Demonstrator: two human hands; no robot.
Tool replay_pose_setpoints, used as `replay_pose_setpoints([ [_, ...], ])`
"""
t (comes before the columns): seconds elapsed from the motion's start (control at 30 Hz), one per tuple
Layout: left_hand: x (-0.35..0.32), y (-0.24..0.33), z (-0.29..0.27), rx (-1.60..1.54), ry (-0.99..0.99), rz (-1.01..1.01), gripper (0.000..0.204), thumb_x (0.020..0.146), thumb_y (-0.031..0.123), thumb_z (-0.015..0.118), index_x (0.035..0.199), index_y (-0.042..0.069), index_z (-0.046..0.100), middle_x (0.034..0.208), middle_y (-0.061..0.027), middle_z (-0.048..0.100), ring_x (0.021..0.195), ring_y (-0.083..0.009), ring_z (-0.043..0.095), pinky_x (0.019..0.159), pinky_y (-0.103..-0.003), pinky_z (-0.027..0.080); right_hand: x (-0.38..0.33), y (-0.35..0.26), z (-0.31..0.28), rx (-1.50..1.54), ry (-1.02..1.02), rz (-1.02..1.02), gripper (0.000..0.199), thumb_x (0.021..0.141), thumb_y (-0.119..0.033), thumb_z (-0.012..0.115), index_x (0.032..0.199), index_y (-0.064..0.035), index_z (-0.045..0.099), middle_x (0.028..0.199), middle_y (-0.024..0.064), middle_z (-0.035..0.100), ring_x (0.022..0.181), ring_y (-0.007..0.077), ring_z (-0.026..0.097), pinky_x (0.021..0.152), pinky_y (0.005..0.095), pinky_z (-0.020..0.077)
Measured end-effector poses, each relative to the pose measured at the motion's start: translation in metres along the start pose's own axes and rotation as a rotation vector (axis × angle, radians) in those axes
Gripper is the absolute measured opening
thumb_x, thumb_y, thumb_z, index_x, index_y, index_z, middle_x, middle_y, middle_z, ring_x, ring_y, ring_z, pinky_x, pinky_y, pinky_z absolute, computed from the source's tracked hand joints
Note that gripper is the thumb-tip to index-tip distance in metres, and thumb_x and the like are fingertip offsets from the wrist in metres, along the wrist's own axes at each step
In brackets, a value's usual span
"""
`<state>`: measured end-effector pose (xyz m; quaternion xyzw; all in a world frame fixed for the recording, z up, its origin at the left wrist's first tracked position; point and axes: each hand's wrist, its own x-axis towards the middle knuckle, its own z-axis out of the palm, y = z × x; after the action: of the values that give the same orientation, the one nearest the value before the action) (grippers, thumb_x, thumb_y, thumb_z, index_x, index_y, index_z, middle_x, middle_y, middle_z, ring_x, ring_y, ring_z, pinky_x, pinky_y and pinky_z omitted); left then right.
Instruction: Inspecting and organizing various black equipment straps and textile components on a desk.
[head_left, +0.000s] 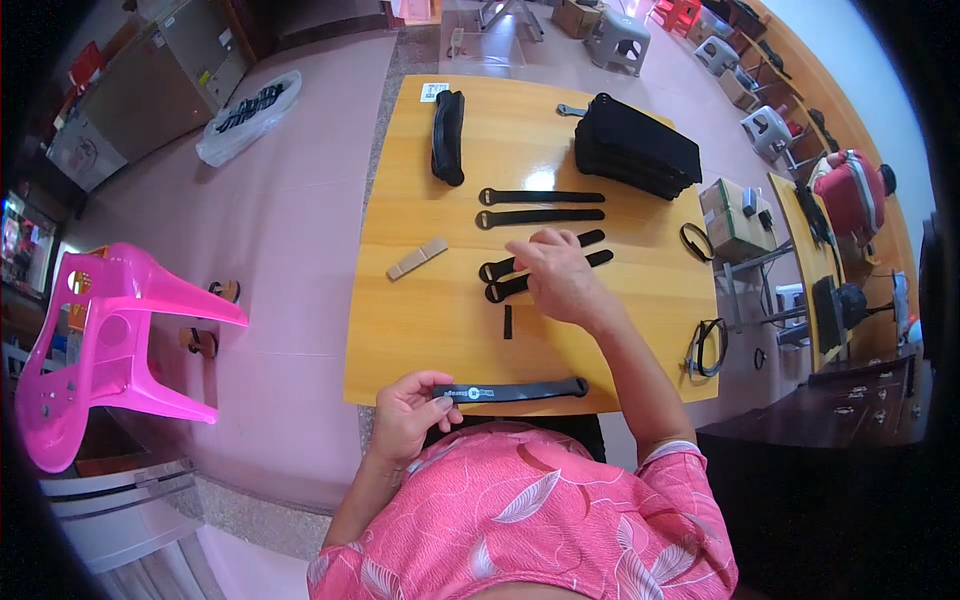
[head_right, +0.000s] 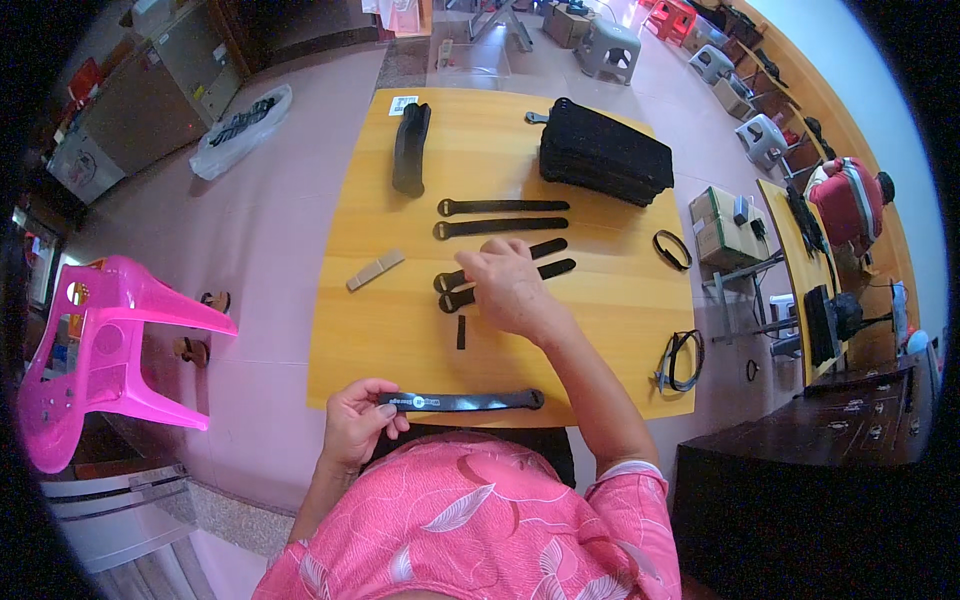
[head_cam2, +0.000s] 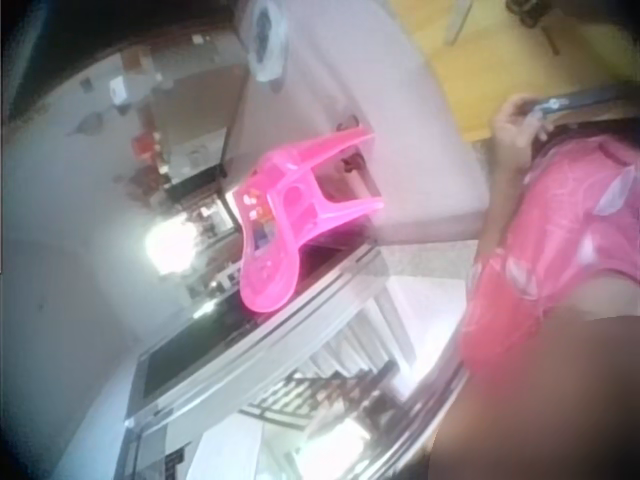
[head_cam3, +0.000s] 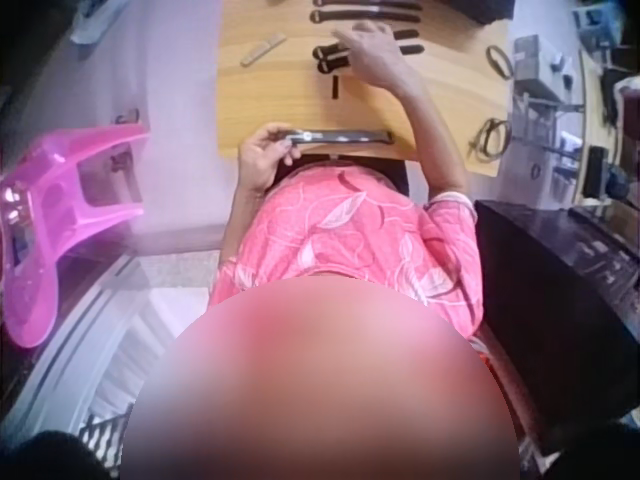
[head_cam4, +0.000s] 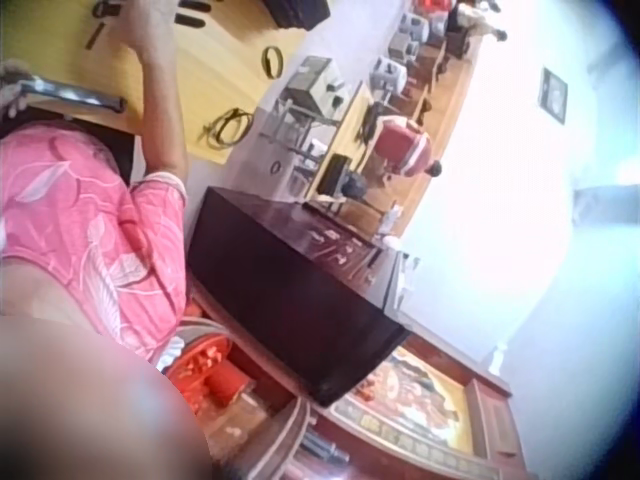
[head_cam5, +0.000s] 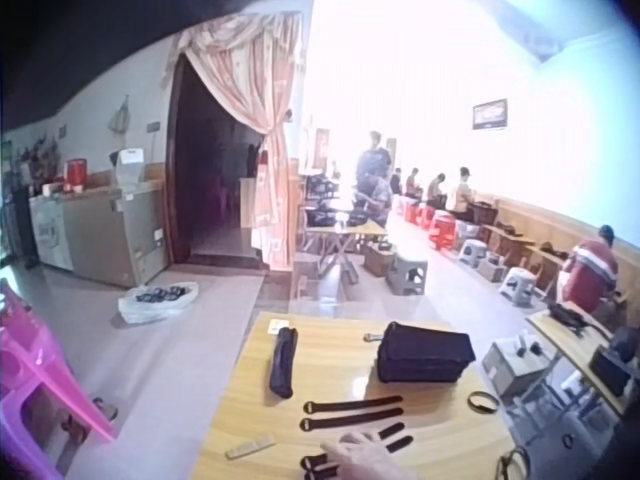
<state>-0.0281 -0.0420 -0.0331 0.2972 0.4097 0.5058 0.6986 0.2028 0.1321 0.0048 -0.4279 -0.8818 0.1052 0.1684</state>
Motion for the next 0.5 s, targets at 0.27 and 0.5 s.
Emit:
replay_pose_setpoints([
  [0.27,0.004,0.002,0.003,-0.02,-0.046,-0.002,0.023,0.083,-0.005,0.058,0.106,-0.006,0.056,0.081,-0.011,0.063,0.067,-0.0155,0.063,0.054,-0.022,0.05,0.006,0.02,0.017,-0.073,-0.002,0.027,0.036,0.069,0.0,0.055,0.105,-0.0041,0.055,0.092,0.0093,0.065,0.097,0.0266,0.055,0.09,0.0396,0.0349],
  [0.5,0.004,0.001,0.002,-0.005,-0.042,-0.017,0.023,0.084,-0.004,0.058,0.107,-0.006,0.055,0.081,-0.0113,0.062,0.067,-0.0156,0.063,0.055,-0.022,0.05,0.008,0.019,0.009,-0.038,0.122,-0.001,0.03,0.074,0.0,0.055,0.103,-0.0059,0.059,0.09,0.0053,0.064,0.096,0.0243,0.055,0.088,0.0392,0.0373],
])
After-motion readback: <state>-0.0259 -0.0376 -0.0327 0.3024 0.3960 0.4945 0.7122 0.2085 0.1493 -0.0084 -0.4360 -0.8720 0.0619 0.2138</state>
